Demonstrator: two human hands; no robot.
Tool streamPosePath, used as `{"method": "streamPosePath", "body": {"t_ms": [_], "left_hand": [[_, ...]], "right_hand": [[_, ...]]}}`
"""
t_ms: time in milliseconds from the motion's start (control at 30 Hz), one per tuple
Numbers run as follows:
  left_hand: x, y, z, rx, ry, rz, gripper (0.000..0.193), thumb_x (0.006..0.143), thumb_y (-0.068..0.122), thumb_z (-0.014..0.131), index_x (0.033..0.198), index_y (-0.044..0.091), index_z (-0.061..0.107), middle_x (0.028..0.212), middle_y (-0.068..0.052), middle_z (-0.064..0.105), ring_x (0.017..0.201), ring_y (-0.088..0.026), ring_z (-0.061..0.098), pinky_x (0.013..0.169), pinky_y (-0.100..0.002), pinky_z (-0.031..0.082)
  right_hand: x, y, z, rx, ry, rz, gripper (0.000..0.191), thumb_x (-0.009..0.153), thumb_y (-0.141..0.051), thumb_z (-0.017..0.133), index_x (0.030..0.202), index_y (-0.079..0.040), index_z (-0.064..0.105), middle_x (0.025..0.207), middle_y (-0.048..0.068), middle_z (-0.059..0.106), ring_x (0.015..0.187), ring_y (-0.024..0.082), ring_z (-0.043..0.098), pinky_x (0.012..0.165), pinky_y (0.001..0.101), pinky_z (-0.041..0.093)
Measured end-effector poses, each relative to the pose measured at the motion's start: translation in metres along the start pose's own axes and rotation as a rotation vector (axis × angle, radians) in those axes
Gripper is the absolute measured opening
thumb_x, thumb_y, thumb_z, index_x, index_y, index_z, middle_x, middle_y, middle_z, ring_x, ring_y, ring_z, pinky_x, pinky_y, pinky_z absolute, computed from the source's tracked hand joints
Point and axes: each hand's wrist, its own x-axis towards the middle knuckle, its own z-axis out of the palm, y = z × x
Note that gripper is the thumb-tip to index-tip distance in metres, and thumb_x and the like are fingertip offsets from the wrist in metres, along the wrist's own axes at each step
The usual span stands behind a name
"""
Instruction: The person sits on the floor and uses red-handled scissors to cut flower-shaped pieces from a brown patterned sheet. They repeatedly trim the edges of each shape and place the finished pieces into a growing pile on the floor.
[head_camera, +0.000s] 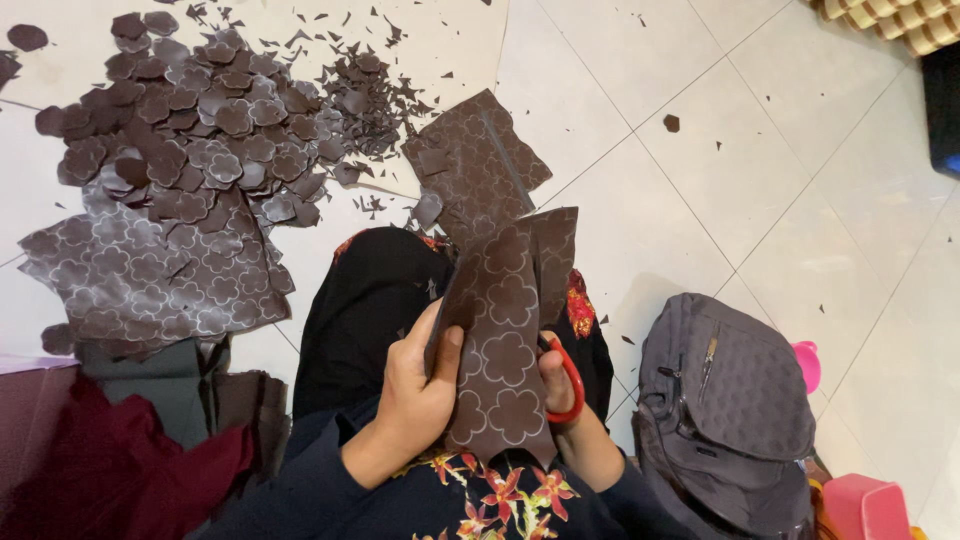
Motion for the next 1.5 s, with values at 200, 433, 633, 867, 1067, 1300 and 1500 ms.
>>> {"method": "streamPosePath", "body": {"t_ms": [200,433,633,867,1067,1300,1500], "left_hand": [[-0.002,-0.002,0.002,-0.004,0.006,-0.007,0.035,0.106,0.012,0.053,0.138,-0.001,0.057,0.109,-0.015,0.079,0.099,-0.016,0.074,0.083,-0.028,0.057],[-0.001,0.0,0.003,-0.043,-0.024,-0.026,0.035,0.105,0.009,0.051,0.139,0.0,0.057,0.111,-0.014,0.079,0.101,-0.016,0.075,0.085,-0.027,0.057],[0.0,0.003,0.001,-0.066,-0.03,-0.026,0.035,0.106,0.007,0.05,0.14,0.0,0.056,0.117,-0.013,0.078,0.107,-0.016,0.073,0.09,-0.028,0.056],[-0.001,-0.003,-0.003,-0.084,0.007,-0.108,0.037,0.103,0.006,0.053,0.14,0.0,0.058,0.113,-0.01,0.078,0.101,-0.012,0.069,0.088,-0.026,0.054],[-0.004,-0.026,-0.008,-0.208,0.055,-0.091,0.035,0.102,0.005,0.057,0.136,-0.003,0.059,0.124,-0.007,0.071,0.115,-0.013,0.063,0.101,-0.027,0.048],[0.011,-0.037,-0.032,-0.391,-0.061,-0.287,0.045,0.093,0.009,0.07,0.135,-0.004,0.058,0.126,-0.01,0.069,0.113,-0.016,0.064,0.099,-0.032,0.051],[0.041,0.003,-0.07,-0.042,0.003,0.062,0.076,0.088,0.016,0.075,0.153,0.005,0.039,0.151,-0.015,0.052,0.141,-0.025,0.049,0.117,-0.041,0.037]], "right_hand": [[0.019,-0.026,0.034,-0.005,-0.046,0.025,0.079,0.094,-0.065,0.064,0.134,0.003,0.06,0.119,0.013,0.071,0.104,0.021,0.071,0.087,0.0336,0.06],[0.022,-0.034,0.042,-0.086,-0.035,-0.034,0.075,0.099,-0.065,0.061,0.125,0.005,0.064,0.108,0.014,0.075,0.093,0.021,0.074,0.077,0.0313,0.061],[0.024,-0.038,0.043,-0.127,0.002,-0.023,0.076,0.097,-0.066,0.063,0.121,0.006,0.066,0.105,0.012,0.075,0.089,0.018,0.074,0.074,0.0291,0.059],[0.02,-0.035,0.011,-0.213,0.013,0.001,0.068,0.09,-0.07,0.068,0.095,-0.002,0.065,0.084,0.005,0.069,0.074,0.014,0.067,0.065,0.0253,0.052],[0.023,-0.047,-0.015,-0.428,-0.043,0.018,0.079,0.08,-0.085,0.064,0.066,-0.007,0.056,0.058,0.001,0.053,0.052,0.011,0.054,0.049,0.0247,0.04],[0.021,-0.05,0.01,-0.458,0.142,0.124,0.08,0.072,-0.084,0.07,0.086,-0.005,0.061,0.062,0.0,0.055,0.051,0.009,0.052,0.046,0.0227,0.04],[0.016,-0.057,0.027,-0.48,0.139,0.16,0.089,0.074,-0.084,0.069,0.091,0.004,0.067,0.062,-0.002,0.052,0.049,0.007,0.049,0.044,0.0215,0.039]]}}
